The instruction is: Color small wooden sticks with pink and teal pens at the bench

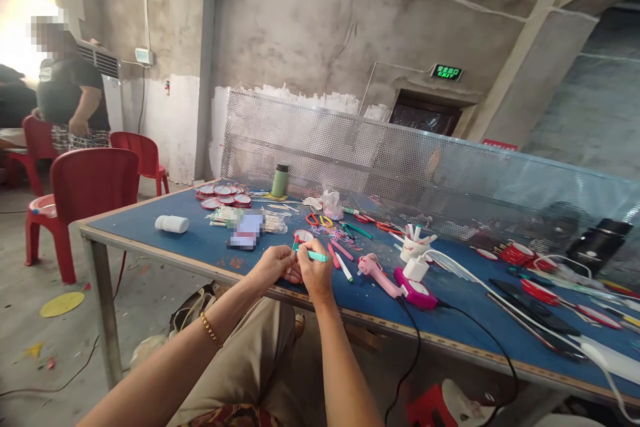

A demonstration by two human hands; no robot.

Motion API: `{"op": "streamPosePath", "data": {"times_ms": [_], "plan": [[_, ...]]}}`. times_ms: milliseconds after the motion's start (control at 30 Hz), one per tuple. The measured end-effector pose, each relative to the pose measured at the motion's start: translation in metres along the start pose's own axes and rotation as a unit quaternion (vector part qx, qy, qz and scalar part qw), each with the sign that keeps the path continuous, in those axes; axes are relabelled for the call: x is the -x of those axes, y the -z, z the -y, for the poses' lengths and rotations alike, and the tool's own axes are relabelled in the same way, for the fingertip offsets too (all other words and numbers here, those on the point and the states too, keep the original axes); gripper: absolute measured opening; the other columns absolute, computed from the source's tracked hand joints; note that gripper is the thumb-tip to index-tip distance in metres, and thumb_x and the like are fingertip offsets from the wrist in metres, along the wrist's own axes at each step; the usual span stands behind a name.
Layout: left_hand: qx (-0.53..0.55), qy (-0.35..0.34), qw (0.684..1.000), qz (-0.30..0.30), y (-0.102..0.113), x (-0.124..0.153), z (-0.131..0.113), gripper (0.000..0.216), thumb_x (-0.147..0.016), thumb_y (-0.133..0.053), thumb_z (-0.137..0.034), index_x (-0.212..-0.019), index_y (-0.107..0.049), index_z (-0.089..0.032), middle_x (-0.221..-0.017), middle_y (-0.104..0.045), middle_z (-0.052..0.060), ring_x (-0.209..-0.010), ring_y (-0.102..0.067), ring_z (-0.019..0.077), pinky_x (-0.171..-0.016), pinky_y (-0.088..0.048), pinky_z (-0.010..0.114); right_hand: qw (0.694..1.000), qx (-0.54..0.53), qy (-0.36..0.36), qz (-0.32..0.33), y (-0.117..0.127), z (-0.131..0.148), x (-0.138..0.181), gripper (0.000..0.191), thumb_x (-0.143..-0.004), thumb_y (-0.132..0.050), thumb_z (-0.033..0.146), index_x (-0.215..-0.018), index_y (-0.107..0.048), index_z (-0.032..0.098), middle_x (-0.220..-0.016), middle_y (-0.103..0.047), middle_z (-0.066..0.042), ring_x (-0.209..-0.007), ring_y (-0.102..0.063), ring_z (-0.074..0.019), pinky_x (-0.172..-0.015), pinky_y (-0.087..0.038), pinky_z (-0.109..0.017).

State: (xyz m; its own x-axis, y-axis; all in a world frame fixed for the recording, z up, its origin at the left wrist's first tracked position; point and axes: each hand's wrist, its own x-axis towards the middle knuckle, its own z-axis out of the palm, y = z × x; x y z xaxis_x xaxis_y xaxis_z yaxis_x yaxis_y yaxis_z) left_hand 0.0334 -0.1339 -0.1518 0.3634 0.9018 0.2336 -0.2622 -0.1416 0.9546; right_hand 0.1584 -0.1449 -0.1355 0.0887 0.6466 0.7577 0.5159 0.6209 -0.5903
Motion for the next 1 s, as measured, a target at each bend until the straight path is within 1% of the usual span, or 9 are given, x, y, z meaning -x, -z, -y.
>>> {"op": "streamPosePath", "data": {"times_ms": [133,400,600,833,1000], "plan": [[0.002,0.0,1.0,0.0,0.0002,-0.0002,0.0002,0.024,-0.081,-0.063,-0.034,-0.067,-0.054,-0.017,-0.061,-0.068,0.002,-0.055,-0.068,0.0176,-0.062,-0.058,0.032,1.0,0.003,0.001,-0.002,0.0003,0.0006,-0.0002,0.021,-0.086,-0.054,0.03,-0.066,-0.055,0.023,-0.052,-0.054,0.004,-0.048,-0.05,-0.0138,-0.049,-0.04,-0.024],[0.012,0.001,1.0,0.001,-0.0007,0.0014,-0.0017,0.021,-0.081,-0.062,-0.03,-0.067,-0.054,-0.017,-0.061,-0.068,0.001,-0.053,-0.067,0.0169,-0.063,-0.058,0.033,1.0,0.015,0.006,-0.001,0.0006,0.0016,0.0002,0.019,-0.085,-0.054,0.028,-0.067,-0.056,0.022,-0.052,-0.055,0.004,-0.048,-0.05,-0.0138,-0.051,-0.04,-0.024],[0.011,0.0,1.0,-0.001,-0.0013,0.0016,-0.0028,0.025,-0.08,-0.066,-0.033,-0.066,-0.053,-0.017,-0.059,-0.066,0.0,-0.052,-0.066,0.0167,-0.063,-0.058,0.033,1.0,0.023,0.009,0.006,0.0012,0.0031,-0.0005,0.021,-0.086,-0.054,0.027,-0.066,-0.054,0.022,-0.052,-0.054,0.004,-0.048,-0.05,-0.0135,-0.052,-0.04,-0.025],[0.005,-0.011,1.0,-0.011,-0.0016,0.0012,-0.0019,0.027,-0.079,-0.065,-0.033,-0.062,-0.049,-0.018,-0.054,-0.061,-0.002,-0.048,-0.064,0.0159,-0.061,-0.058,0.033,1.0,0.012,0.012,0.011,0.0004,-0.0023,-0.0008,0.02,-0.084,-0.054,0.027,-0.065,-0.055,0.022,-0.052,-0.053,0.004,-0.048,-0.049,-0.0132,-0.051,-0.04,-0.024],[0.014,-0.014,1.0,-0.002,-0.0017,0.0012,-0.0018,0.028,-0.076,-0.067,-0.036,-0.063,-0.05,-0.018,-0.055,-0.063,-0.001,-0.049,-0.064,0.0162,-0.058,-0.057,0.032,1.0,0.005,0.006,-0.003,0.0007,-0.0017,-0.0001,0.02,-0.085,-0.054,0.026,-0.066,-0.055,0.022,-0.053,-0.054,0.004,-0.048,-0.05,-0.0132,-0.051,-0.04,-0.024]]}}
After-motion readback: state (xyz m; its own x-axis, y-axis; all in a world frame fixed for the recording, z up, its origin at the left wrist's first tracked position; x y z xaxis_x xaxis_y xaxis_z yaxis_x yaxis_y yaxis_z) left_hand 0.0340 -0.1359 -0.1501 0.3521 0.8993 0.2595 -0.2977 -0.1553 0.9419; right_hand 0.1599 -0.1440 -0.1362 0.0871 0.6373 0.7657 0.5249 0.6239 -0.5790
